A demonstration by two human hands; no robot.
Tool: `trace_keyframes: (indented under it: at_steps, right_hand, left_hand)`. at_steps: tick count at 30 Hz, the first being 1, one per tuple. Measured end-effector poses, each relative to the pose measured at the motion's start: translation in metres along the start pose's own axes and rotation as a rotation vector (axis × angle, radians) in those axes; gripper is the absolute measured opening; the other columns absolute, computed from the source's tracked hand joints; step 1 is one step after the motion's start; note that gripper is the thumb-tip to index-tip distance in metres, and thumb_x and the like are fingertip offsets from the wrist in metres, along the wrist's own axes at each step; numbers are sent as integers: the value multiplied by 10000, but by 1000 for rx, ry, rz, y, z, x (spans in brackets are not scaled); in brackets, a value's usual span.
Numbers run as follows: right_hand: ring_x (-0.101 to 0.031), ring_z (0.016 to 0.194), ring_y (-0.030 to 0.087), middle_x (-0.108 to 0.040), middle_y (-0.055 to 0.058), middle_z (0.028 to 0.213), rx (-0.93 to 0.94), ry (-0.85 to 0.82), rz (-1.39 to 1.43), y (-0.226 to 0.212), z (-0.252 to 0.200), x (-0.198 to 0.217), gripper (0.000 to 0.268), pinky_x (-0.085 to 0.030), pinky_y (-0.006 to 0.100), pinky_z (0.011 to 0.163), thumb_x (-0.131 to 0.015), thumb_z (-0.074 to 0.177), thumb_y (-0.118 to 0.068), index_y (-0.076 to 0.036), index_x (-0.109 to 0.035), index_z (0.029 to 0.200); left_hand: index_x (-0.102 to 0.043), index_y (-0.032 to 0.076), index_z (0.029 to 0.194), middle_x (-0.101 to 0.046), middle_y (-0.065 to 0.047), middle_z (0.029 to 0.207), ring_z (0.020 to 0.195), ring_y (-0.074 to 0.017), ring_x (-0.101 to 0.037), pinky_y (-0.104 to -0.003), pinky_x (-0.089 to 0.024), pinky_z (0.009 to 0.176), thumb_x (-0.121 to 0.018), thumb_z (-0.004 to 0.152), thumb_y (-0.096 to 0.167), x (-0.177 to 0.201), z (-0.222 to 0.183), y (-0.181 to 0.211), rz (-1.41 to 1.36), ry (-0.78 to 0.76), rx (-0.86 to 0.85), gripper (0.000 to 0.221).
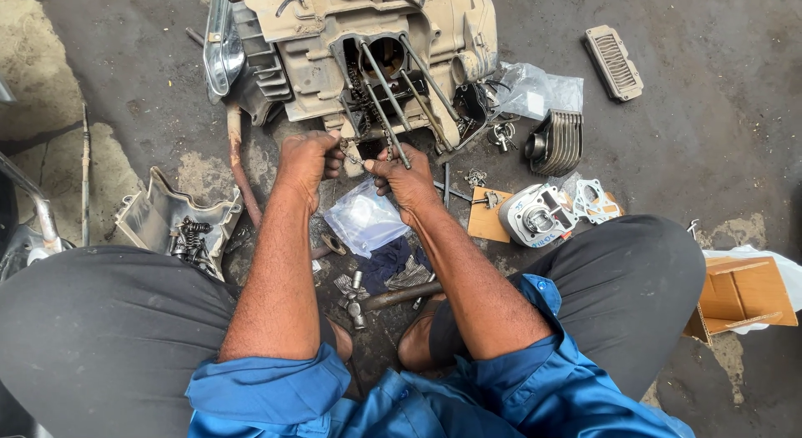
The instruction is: The person sits on the ground beside a disassembled scooter engine and fits a small component into the crankcase, tapping it with a hammer and tightening fasteners with a socket, working among scattered engine parts, covers, and hardware on the floor.
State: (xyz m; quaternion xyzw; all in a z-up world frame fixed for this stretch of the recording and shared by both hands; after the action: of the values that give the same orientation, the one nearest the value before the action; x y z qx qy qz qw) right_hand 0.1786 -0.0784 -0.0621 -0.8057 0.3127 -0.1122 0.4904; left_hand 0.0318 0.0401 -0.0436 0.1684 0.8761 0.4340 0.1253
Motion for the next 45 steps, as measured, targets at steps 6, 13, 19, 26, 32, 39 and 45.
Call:
trace_keyframes:
  at_steps: [6,13,19,26,32,39,45]
  right_hand:
    - [-623,608,132,-649,64,755,-34,-36,99,-2,0,4,227,-532,261,512,-812,816,-47,-65,-607,911]
    - [-685,779,226,-668,92,869,-182,-159,374,5,1,7,293,-567,352,658,-544,961,-269,-19,-696,965]
    - [-674,807,205,-661,80,881,-166,-163,320,4,-4,7,318,-538,338,680,-499,999,-269,-28,-707,1002]
    - [-667,798,197,-659,62,861,-186,-167,318,12,0,8,324,-525,331,672,-507,1022,-293,-38,-706,1013]
    - [-672,770,178,-656,48,865,-169,-147,317,16,1,7,208,-529,306,639,-608,997,-230,-42,-697,1004]
    - [-671,756,166,-664,47,898,-151,-130,312,16,0,7,114,-532,297,628,-671,917,-114,-49,-698,1007]
    - [-661,762,170,-654,42,897,-168,-124,344,20,2,8,147,-514,301,640,-666,943,-186,-51,-695,994]
  left_hand:
    - [-736,13,892,-700,-67,736,608,-125,-606,-268,-479,547,-783,884,103,-8,3,7,132,37,-19,101]
    - [-755,-27,904,-745,-99,790,679,-147,-650,-291,-532,616,-788,859,74,-6,18,-5,103,77,-95,115]
    - [-763,-39,948,-751,-97,807,691,-140,-649,-283,-530,638,-783,880,78,-4,23,-10,53,37,-128,136]
    - [-762,-36,959,-744,-81,803,680,-115,-637,-257,-523,628,-773,887,79,-5,18,-4,75,24,-148,137]
    - [-760,-36,967,-731,-99,799,670,-138,-618,-292,-511,614,-775,897,99,-3,20,-8,88,41,-117,153]
    - [-766,-27,970,-739,-91,799,668,-128,-621,-283,-515,617,-773,892,105,-3,14,-4,111,47,-122,154]
    - [-760,-35,992,-739,-89,811,680,-117,-625,-266,-515,614,-772,896,108,-3,18,-7,93,32,-128,173]
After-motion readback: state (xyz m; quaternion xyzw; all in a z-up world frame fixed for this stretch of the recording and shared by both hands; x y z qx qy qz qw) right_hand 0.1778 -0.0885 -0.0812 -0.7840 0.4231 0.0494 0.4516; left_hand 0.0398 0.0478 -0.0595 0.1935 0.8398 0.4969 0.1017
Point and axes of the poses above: each hand's wrist, its own z-axis towards the middle knuckle, its own x-axis out of the back of the hand, y = z × x, the point moved 7 cm from there along z, towards the middle knuckle
